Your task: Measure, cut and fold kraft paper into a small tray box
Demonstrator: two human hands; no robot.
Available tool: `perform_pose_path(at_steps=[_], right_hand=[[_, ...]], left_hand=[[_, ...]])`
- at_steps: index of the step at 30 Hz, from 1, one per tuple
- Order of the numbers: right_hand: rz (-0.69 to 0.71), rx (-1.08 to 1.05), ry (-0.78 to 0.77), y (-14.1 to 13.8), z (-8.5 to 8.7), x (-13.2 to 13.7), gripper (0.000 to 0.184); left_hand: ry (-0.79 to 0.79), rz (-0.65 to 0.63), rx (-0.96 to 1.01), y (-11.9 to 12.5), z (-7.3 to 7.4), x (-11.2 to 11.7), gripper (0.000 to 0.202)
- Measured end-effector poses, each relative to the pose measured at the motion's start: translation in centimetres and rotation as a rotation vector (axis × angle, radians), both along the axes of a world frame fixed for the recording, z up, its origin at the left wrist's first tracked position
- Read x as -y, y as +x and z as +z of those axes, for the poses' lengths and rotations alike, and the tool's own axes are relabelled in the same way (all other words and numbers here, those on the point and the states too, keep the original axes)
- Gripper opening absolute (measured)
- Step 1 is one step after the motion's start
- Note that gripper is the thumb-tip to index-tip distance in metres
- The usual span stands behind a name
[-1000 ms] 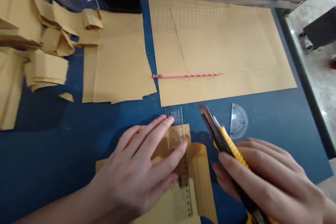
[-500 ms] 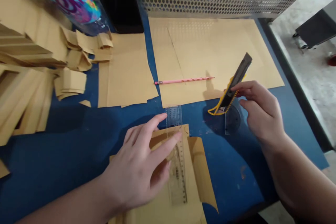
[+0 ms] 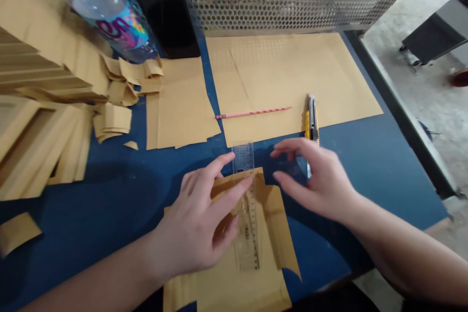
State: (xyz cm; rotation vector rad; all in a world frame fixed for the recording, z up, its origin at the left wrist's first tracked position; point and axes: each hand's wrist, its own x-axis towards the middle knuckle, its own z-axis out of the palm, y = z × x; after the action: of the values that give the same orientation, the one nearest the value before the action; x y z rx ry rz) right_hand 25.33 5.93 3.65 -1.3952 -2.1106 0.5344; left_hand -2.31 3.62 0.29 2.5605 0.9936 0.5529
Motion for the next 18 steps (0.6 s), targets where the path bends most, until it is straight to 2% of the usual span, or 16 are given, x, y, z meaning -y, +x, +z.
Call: perform_pose_path(at_steps=[3,8,18], right_hand=[[0.086,-0.114,-0.144,-1.7,-0.2,0.5,0.036],[0.041,-0.218,-0.299,-2.2,-0.5,0.0,0.029],[0.068,-0.248,-0.329,-2.0,-0.9,-0.3,0.025]], left_hand=[[0.024,-0.01,-0.004,0.0,0.0,0.0,0.057],[0.04,-0.022,0.0,0.0,0.0,0.1,0.056],[0.022,-0.02,0.007,0.1,0.0,0.0,0.056]])
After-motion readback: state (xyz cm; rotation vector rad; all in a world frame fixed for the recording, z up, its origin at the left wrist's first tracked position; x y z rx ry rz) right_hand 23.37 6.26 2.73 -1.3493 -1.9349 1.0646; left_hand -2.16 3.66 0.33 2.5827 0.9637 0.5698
